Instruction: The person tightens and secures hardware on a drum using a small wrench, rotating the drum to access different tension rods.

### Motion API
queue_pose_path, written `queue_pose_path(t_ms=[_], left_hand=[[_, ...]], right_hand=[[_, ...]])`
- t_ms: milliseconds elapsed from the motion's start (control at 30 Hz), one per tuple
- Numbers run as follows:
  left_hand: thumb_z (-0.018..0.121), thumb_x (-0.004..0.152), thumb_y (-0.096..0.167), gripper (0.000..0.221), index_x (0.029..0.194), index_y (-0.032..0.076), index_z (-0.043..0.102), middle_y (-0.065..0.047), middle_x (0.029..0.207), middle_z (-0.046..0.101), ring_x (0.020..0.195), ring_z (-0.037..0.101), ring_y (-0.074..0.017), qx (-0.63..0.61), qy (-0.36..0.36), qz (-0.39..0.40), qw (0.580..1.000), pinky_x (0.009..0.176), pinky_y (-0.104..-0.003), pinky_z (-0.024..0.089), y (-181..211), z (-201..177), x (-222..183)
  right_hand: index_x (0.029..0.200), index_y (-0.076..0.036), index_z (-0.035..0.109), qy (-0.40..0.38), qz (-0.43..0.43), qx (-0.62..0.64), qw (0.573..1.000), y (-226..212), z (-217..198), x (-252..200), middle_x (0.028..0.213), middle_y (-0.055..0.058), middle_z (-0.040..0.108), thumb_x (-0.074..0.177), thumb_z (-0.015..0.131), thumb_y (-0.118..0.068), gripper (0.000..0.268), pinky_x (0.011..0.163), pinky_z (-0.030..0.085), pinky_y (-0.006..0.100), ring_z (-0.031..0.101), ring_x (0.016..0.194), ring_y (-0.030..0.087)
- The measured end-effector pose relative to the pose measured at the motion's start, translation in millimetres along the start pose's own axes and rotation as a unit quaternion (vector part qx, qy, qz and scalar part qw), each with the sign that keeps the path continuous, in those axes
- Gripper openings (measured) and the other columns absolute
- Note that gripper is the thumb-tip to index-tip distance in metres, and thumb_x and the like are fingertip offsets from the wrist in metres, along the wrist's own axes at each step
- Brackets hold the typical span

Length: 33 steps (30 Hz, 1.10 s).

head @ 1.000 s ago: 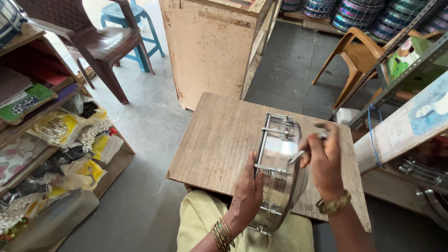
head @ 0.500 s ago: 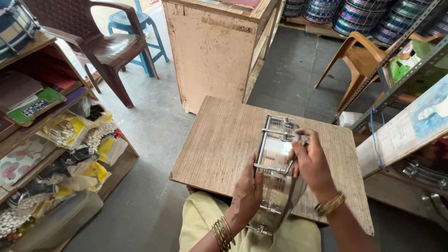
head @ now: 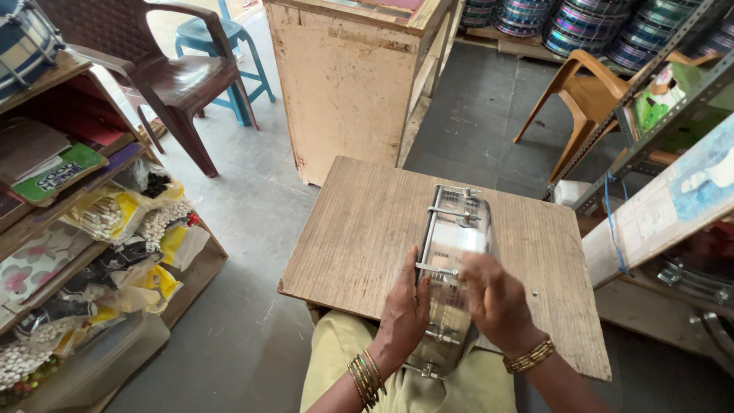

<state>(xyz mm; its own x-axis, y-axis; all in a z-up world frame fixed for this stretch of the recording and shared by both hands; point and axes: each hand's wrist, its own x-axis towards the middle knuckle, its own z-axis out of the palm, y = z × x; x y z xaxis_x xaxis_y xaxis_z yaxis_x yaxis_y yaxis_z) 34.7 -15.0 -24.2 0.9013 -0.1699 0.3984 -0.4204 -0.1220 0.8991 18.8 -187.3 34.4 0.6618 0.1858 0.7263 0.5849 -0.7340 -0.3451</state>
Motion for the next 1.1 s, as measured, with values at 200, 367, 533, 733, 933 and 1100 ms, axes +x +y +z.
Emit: queue_pose_path(t_ms=[200,367,533,733,933,1100], left_hand=[[0.050,0.103,0.013,0.059,0.157,0.001,0.030,-0.030,0.132,0.063,0.114,0.067,-0.0418,0.001,-0.018,-0.057,0.998,0.092,-0.044,0.053,8,-4,-1],[0.049,0.107,0.012,0.056,0.157,-0.003,0.029,-0.034,0.136,0.059,0.122,0.064,-0.0454,0.009,0.010,0.038,0.999,0.097,-0.045,0.053,6,-5,-5],[0.050,0.105,0.014,0.059,0.158,0.001,0.029,-0.031,0.133,0.063,0.113,0.068,-0.0436,0.001,-0.017,-0.032,0.999,0.090,-0.045,0.054,7,-6,-5],[0.051,0.106,0.012,0.059,0.159,0.000,0.029,-0.032,0.133,0.062,0.112,0.068,-0.0427,-0.001,-0.005,-0.001,1.000,0.090,-0.045,0.055,10,-7,-6],[0.050,0.107,0.011,0.058,0.159,0.000,0.028,-0.031,0.132,0.063,0.113,0.069,-0.0429,-0.001,0.008,0.035,0.999,0.090,-0.044,0.056,6,-7,-9],[0.050,0.106,0.012,0.058,0.159,0.000,0.028,-0.029,0.124,0.067,0.108,0.071,-0.0420,-0.004,-0.002,0.002,1.000,0.091,-0.044,0.055,5,-6,-9]], right_hand=[[0.134,-0.013,0.046,-0.062,0.422,0.256,0.867,28,-12,44,0.079,0.013,0.068,0.103,0.049,-0.014,0.032,0.038,0.049,0.029,0.055,0.047,0.013],[0.136,-0.008,0.042,0.067,0.263,0.279,0.921,23,-20,21,0.088,0.011,0.065,0.107,0.050,-0.010,0.030,0.049,0.050,0.024,0.054,0.056,0.010],[0.128,-0.011,0.042,0.033,0.026,0.099,0.994,10,-9,-14,0.090,0.009,0.069,0.103,0.053,-0.010,0.027,0.052,0.053,0.022,0.064,0.061,0.008],[0.133,-0.010,0.040,-0.013,0.171,0.108,0.979,17,-1,0,0.083,0.005,0.071,0.106,0.050,-0.014,0.029,0.043,0.049,0.021,0.063,0.053,0.008],[0.135,-0.009,0.043,0.039,0.382,0.379,0.842,33,-22,35,0.084,0.009,0.064,0.102,0.053,-0.012,0.035,0.041,0.048,0.022,0.053,0.052,0.008],[0.131,-0.014,0.046,0.067,0.103,0.187,0.975,1,-14,-9,0.091,0.008,0.068,0.104,0.054,-0.005,0.030,0.050,0.050,0.023,0.059,0.059,0.009]])
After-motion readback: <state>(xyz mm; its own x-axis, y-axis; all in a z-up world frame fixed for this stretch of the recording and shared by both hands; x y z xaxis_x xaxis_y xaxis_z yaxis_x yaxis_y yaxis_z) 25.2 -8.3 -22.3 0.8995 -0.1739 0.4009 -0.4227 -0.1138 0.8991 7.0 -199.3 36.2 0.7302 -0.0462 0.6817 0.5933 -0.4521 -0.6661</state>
